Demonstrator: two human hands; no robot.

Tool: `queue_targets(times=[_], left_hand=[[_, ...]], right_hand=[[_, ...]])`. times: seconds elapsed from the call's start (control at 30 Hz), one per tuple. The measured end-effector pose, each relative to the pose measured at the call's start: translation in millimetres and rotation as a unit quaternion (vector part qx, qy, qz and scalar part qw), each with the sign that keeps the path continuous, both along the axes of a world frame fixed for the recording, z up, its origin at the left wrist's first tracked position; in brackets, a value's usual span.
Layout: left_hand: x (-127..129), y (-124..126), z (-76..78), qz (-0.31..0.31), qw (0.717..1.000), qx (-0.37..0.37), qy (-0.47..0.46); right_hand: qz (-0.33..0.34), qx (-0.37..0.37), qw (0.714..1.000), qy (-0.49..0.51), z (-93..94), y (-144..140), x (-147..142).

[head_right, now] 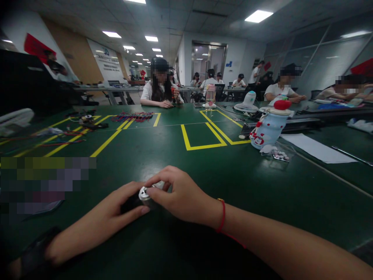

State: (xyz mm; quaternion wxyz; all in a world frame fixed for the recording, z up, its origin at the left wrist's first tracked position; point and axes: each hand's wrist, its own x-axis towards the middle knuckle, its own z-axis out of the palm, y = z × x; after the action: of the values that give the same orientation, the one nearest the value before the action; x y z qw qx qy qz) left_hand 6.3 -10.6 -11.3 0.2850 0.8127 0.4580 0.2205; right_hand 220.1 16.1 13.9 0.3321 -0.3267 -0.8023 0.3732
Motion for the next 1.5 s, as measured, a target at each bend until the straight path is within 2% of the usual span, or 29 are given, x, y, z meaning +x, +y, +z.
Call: queue_targets(times=[0.17,0.3,0.5,0.63,0.83,1.07,1.17,1.27,1.4,1.5], left_hand=[[1.1,1.2,-0.5,0.0,1.0,0.004,-0.004],[0.9,0.1,2.2,0.0,1.0,0.008,-0.009],[-0.7,-2.3,4.2,0.01,1.0,0.01,-0.002],[-2.5,-2.8,2.5,0.018,1.0,0.007,0.006],[-4.3,-3.6,2.1,0.024,1.0,0.001,0.013],[-3.9,-3.4,-0.1,0.032,0.999,0.031,0.015],[-3.4,-3.6,1.1,0.034,0.999,0.028,0.012],[-3.4,-4.0,3.3,0.035,0.999,0.019,0.011],[-3.6,-3.9,4.7,0.038,0.999,0.008,0.009],[-4.2,-3.7,3.6,0.041,0.999,0.001,0.014]], right_hand=[[-0.033,0.027,0.999,0.025,2.8,1.2,-3.8],[-0.046,0.024,0.998,0.033,5.7,3.3,4.1],[-0.026,0.014,0.999,-0.023,-8.0,2.2,24.4],[-0.011,0.029,0.996,-0.086,-16.2,2.8,27.3],[0.001,0.069,0.985,-0.159,-16.8,3.4,28.0],[0.019,0.054,0.987,-0.151,-14.0,3.3,31.6],[0.036,0.024,0.99,-0.137,-8.7,6.7,35.4],[0.048,-0.064,0.991,-0.107,-4.7,15.3,41.4],[0.009,-0.205,0.979,-0.019,-6.1,28.2,47.1],[-0.034,-0.254,0.965,0.05,-10.2,32.7,47.5]])
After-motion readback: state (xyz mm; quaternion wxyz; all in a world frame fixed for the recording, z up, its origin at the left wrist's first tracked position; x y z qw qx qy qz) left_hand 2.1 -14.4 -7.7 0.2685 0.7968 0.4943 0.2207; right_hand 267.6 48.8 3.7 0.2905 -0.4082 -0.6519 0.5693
